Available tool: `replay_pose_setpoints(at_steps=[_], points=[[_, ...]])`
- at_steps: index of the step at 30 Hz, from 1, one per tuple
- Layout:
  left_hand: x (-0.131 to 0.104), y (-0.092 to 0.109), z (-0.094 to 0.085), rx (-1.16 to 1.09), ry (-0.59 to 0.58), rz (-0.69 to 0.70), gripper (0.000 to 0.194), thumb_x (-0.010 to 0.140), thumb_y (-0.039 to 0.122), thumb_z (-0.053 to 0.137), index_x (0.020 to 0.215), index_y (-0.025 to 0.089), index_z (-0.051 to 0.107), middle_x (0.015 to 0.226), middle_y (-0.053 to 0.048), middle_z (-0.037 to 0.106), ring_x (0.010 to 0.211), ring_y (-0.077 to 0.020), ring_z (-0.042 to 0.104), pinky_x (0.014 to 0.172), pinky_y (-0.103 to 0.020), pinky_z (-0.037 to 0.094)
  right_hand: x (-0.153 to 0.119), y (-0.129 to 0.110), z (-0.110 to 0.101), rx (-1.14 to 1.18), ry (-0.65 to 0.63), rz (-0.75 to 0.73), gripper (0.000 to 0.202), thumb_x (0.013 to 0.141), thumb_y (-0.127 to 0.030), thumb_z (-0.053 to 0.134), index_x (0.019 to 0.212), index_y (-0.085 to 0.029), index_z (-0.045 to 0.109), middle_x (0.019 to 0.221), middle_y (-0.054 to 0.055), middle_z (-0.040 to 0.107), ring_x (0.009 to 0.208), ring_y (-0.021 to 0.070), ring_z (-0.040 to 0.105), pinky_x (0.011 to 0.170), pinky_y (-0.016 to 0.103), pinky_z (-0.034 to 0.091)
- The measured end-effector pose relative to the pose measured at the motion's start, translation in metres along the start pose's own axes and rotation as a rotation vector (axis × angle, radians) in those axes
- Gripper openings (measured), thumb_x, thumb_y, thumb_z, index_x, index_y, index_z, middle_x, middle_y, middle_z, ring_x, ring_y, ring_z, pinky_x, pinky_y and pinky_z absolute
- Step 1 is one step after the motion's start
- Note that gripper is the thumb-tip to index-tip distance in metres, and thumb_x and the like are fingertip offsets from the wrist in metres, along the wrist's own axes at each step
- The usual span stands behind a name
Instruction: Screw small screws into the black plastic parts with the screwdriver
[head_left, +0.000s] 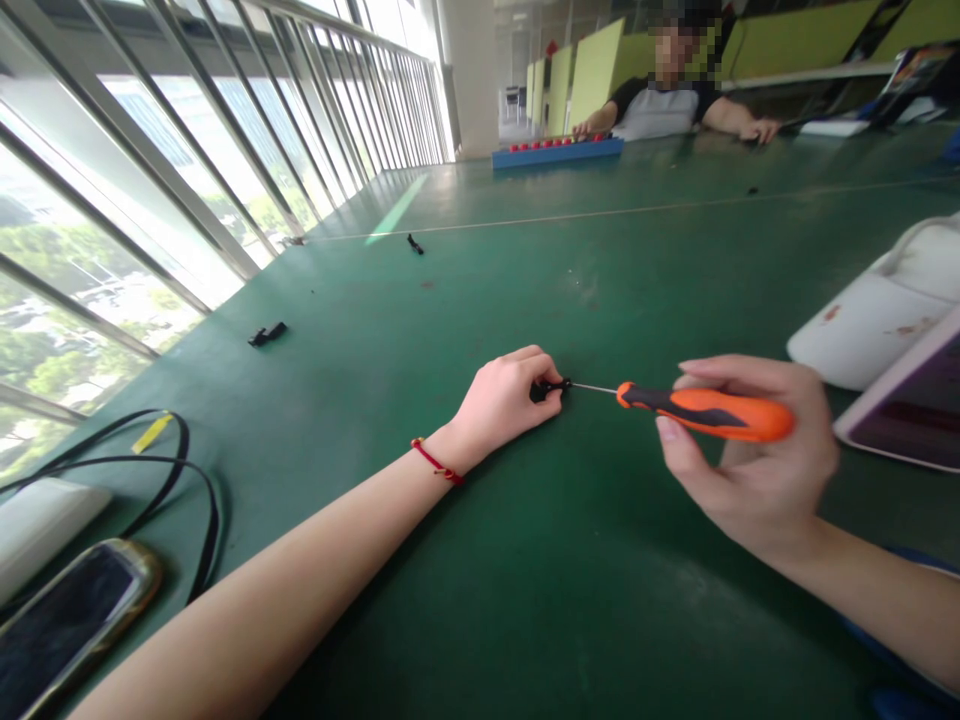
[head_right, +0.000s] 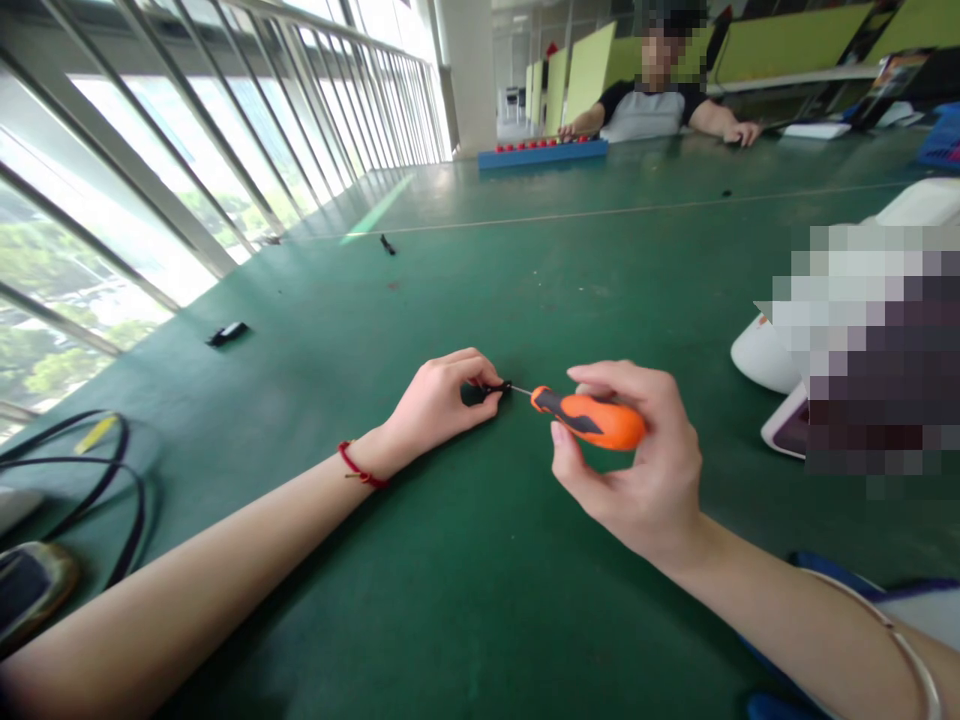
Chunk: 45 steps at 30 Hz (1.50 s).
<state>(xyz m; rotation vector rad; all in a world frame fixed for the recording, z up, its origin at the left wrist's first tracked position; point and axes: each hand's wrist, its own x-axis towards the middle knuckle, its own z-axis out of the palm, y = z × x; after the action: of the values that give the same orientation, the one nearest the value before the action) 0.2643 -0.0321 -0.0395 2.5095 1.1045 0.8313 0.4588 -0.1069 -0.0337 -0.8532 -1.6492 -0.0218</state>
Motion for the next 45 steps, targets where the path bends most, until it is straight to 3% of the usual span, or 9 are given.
replay_pose_setpoints(at_steps=[3,8,14,20,27,30,33,40,45], points=[[-0.001,0.0,0.0,0.005,-0.004,-0.002,0.007,0.073,0.015,0.055,0.077,0.015,0.06,0.084,-0.002,0.063,0.073,-0.0127,0.058,0.069,-0.024,0.049,0.002,0.002,0.001,0.081,-0.002,0.001,0.066,0.059,-0.016,0.074,0.119,-0.024,0.049,0.093,0.005,0.054,0.077,0.0199,0.056,0.067,0.037,0.05],[-0.001,0.0,0.001,0.005,0.001,0.007,0.007,0.073,0.015,0.055,0.077,0.015,0.061,0.084,-0.002,0.063,0.073,-0.0125,0.059,0.069,-0.024,0.049,0.0,-0.004,-0.002,-0.128,-0.178,-0.004,0.029,0.071,-0.016,0.067,0.096,-0.026,0.058,0.062,-0.003,0.053,0.058,0.0145,0.052,0.065,0.036,0.046],[0.0,0.0,0.0,0.012,-0.001,0.003,0.006,0.072,0.015,0.055,0.076,0.016,0.06,0.084,-0.002,0.063,0.073,-0.0129,0.059,0.069,-0.024,0.049,0.001,0.003,0.003,0.102,0.04,0.012,0.06,0.059,-0.014,0.07,0.115,-0.024,0.05,0.099,0.007,0.053,0.084,0.021,0.056,0.071,0.038,0.049],[0.0,0.0,0.001,0.005,0.002,0.005,0.007,0.073,0.015,0.055,0.077,0.015,0.06,0.084,-0.002,0.063,0.073,-0.0126,0.058,0.069,-0.024,0.049,-0.002,-0.005,-0.004,-0.051,-0.147,0.058,0.038,0.068,-0.013,0.068,0.103,-0.023,0.057,0.061,-0.004,0.052,0.053,0.0117,0.048,0.055,0.03,0.043],[0.0,0.001,0.0,0.019,0.0,-0.016,0.006,0.072,0.015,0.055,0.076,0.016,0.06,0.084,-0.002,0.063,0.073,-0.0127,0.059,0.068,-0.024,0.048,0.0,0.0,0.002,0.11,-0.005,0.064,0.064,0.06,-0.014,0.072,0.118,-0.026,0.049,0.09,0.003,0.053,0.072,0.0168,0.056,0.062,0.033,0.05],[0.0,0.002,0.0,0.038,0.012,-0.03,0.007,0.072,0.016,0.055,0.076,0.016,0.06,0.084,-0.001,0.064,0.074,-0.0129,0.059,0.068,-0.024,0.048,0.0,-0.002,-0.001,-0.035,-0.149,0.109,0.035,0.069,-0.016,0.067,0.102,-0.026,0.057,0.069,-0.002,0.056,0.059,0.0135,0.055,0.058,0.03,0.048],[0.0,0.003,0.0,0.122,0.05,-0.077,0.006,0.074,0.02,0.054,0.076,0.017,0.06,0.082,-0.002,0.065,0.076,-0.0151,0.059,0.068,-0.026,0.047,0.0,-0.007,-0.003,-0.101,-0.177,0.081,0.016,0.075,-0.015,0.062,0.086,-0.026,0.06,0.076,-0.001,0.065,0.066,0.0147,0.061,0.059,0.028,0.049],[0.0,0.006,0.002,0.179,0.045,-0.201,0.028,0.074,0.028,0.056,0.099,0.017,0.051,0.07,0.001,0.06,0.064,-0.0152,0.057,0.058,-0.026,0.043,0.002,-0.005,-0.001,-0.134,-0.178,0.145,0.009,0.078,-0.019,0.06,0.084,-0.025,0.061,0.077,0.0,0.067,0.066,0.0147,0.06,0.057,0.027,0.049],[-0.002,0.007,-0.001,-0.038,-0.043,-0.042,0.039,0.079,0.022,0.049,0.116,0.017,0.042,0.073,0.003,0.059,0.061,-0.011,0.054,0.058,-0.023,0.042,0.0,-0.001,0.001,-0.154,-0.173,0.233,0.008,0.078,-0.021,0.062,0.086,-0.023,0.062,0.081,0.0,0.068,0.07,0.014,0.061,0.062,0.026,0.049]])
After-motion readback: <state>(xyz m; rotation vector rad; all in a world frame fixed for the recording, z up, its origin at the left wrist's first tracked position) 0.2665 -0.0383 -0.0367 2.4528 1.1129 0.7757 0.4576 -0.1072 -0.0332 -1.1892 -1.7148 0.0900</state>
